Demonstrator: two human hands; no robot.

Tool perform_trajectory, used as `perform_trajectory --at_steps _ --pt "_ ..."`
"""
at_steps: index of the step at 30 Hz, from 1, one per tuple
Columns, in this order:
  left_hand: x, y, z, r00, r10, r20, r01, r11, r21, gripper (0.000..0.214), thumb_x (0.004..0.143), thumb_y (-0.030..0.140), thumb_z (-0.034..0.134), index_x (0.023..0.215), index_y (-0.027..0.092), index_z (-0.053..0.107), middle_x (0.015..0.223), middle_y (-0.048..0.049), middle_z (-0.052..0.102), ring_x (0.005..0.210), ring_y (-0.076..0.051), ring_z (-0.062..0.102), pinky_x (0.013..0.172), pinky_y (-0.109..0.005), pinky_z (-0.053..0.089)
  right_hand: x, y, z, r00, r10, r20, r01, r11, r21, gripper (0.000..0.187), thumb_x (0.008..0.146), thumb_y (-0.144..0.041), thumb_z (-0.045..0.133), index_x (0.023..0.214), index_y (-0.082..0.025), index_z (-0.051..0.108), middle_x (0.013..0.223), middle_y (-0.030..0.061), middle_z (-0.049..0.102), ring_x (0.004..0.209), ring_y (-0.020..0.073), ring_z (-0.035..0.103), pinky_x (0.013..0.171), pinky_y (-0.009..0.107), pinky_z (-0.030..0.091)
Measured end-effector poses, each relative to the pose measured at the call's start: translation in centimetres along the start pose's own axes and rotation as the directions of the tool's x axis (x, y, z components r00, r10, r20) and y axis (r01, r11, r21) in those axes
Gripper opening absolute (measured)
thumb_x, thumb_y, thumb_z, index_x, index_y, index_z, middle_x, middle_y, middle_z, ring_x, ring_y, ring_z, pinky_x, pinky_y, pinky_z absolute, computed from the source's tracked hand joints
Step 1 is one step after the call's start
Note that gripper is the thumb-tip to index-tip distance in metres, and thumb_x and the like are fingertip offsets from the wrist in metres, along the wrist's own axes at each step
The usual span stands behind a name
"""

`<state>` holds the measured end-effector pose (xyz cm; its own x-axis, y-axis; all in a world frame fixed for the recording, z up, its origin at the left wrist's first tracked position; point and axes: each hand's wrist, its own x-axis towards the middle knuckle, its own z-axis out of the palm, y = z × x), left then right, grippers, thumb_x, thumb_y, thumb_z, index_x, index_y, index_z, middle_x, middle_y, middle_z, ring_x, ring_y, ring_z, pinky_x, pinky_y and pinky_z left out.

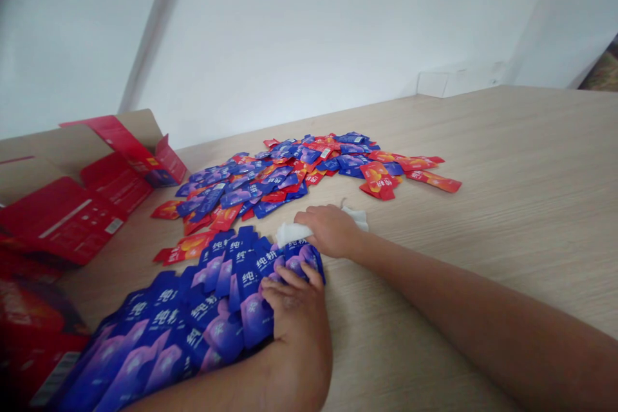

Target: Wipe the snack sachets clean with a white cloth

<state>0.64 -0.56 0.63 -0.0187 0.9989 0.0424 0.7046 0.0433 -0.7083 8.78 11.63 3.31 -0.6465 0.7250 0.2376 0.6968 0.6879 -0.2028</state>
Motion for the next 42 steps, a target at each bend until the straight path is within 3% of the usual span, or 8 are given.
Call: perform_trajectory --at_steps 6,14,18,22,30,35,38,42 --pt "0.1 0.0 0.2 1.0 -0.007 -0.008 0.007 1.0 0.02 0.048 0.085 0.007 0.035 0.13 0.02 0.044 0.117 -0.0252 0.057 0.098 -0.037 0.059 0.079 -0.058 0.045 0.0 -1.1 -0.2 0.974 -0.183 0.135 0.174 0.982 0.076 0.025 0.079 -0.026 0.053 0.103 -0.02 0.057 0.094 0.0063 0.06 0.087 0.022 0.055 0.076 0.032 0.035" --pt "0.1 0.1 0.2 1.0 0.0 0.001 0.0 0.999 0.049 0.049 0.085 0.008 0.036 0.132 0.017 0.041 0.119 -0.0294 0.054 0.097 -0.038 0.059 0.078 -0.059 0.045 0.2 0.6 0.2 0.997 -0.007 0.071 0.009 1.0 -0.029 0.028 0.08 -0.026 0.054 0.107 -0.02 0.055 0.097 0.0073 0.061 0.092 0.0229 0.056 0.078 0.032 0.035" --pt "0.0 0.0 0.0 1.0 0.008 0.009 -0.008 0.999 0.049 0.048 0.085 0.008 0.035 0.132 0.017 0.041 0.12 -0.0288 0.054 0.098 -0.038 0.059 0.079 -0.059 0.045 -0.1 0.4 -0.1 0.998 -0.064 0.002 0.064 0.997 0.045 0.029 0.08 -0.023 0.051 0.108 -0.019 0.055 0.098 0.0072 0.06 0.093 0.0214 0.054 0.081 0.031 0.035" --pt "0.1 -0.4 -0.4 0.999 0.041 0.03 -0.042 0.999 0.017 0.049 0.085 0.007 0.032 0.132 0.018 0.041 0.118 -0.0279 0.055 0.099 -0.038 0.058 0.078 -0.058 0.046 -0.1 -0.4 -0.1 0.98 -0.182 0.082 0.175 0.981 0.08 0.025 0.078 -0.027 0.054 0.103 -0.021 0.057 0.093 0.005 0.061 0.087 0.0214 0.056 0.077 0.032 0.036" --pt "0.1 -0.5 -0.5 0.998 0.044 0.033 -0.044 0.999 -0.004 0.051 0.084 0.006 0.034 0.133 0.016 0.041 0.121 -0.0308 0.052 0.1 -0.038 0.057 0.079 -0.057 0.046 0.2 1.3 0.4 0.996 0.036 0.08 -0.034 0.999 -0.027 0.026 0.079 -0.027 0.054 0.104 -0.019 0.056 0.097 0.0079 0.061 0.092 0.023 0.056 0.078 0.032 0.036" --pt "0.0 -0.1 -0.1 1.0 -0.006 -0.014 0.003 0.988 -0.157 0.048 0.082 0.004 0.039 0.129 0.012 0.046 0.121 -0.0305 0.052 0.102 -0.039 0.056 0.083 -0.061 0.043 -0.1 0.9 -0.2 0.999 -0.042 0.015 0.042 0.998 0.052 0.028 0.079 -0.024 0.052 0.106 -0.018 0.056 0.098 0.0077 0.061 0.093 0.022 0.055 0.08 0.031 0.036" --pt "0.0 0.0 0.0 1.0 -0.024 -0.006 0.022 0.97 -0.24 0.05 0.081 0.003 0.039 0.13 0.015 0.045 0.123 -0.0256 0.053 0.106 -0.036 0.055 0.086 -0.063 0.04 -0.1 0.1 -0.3 0.986 -0.146 0.077 0.14 0.986 0.089 0.028 0.078 -0.026 0.054 0.104 -0.019 0.057 0.095 0.0067 0.062 0.089 0.0222 0.055 0.078 0.031 0.036" --pt "-0.1 0.0 0.0 1.0 -0.03 -0.005 0.027 0.968 -0.251 0.052 0.081 0.003 0.04 0.13 0.017 0.043 0.125 -0.0231 0.053 0.107 -0.035 0.055 0.087 -0.064 0.038 0.1 0.2 0.1 0.991 -0.072 0.114 0.071 0.997 0.012 0.029 0.077 -0.027 0.055 0.105 -0.02 0.057 0.095 0.007 0.062 0.088 0.0227 0.056 0.077 0.032 0.036"
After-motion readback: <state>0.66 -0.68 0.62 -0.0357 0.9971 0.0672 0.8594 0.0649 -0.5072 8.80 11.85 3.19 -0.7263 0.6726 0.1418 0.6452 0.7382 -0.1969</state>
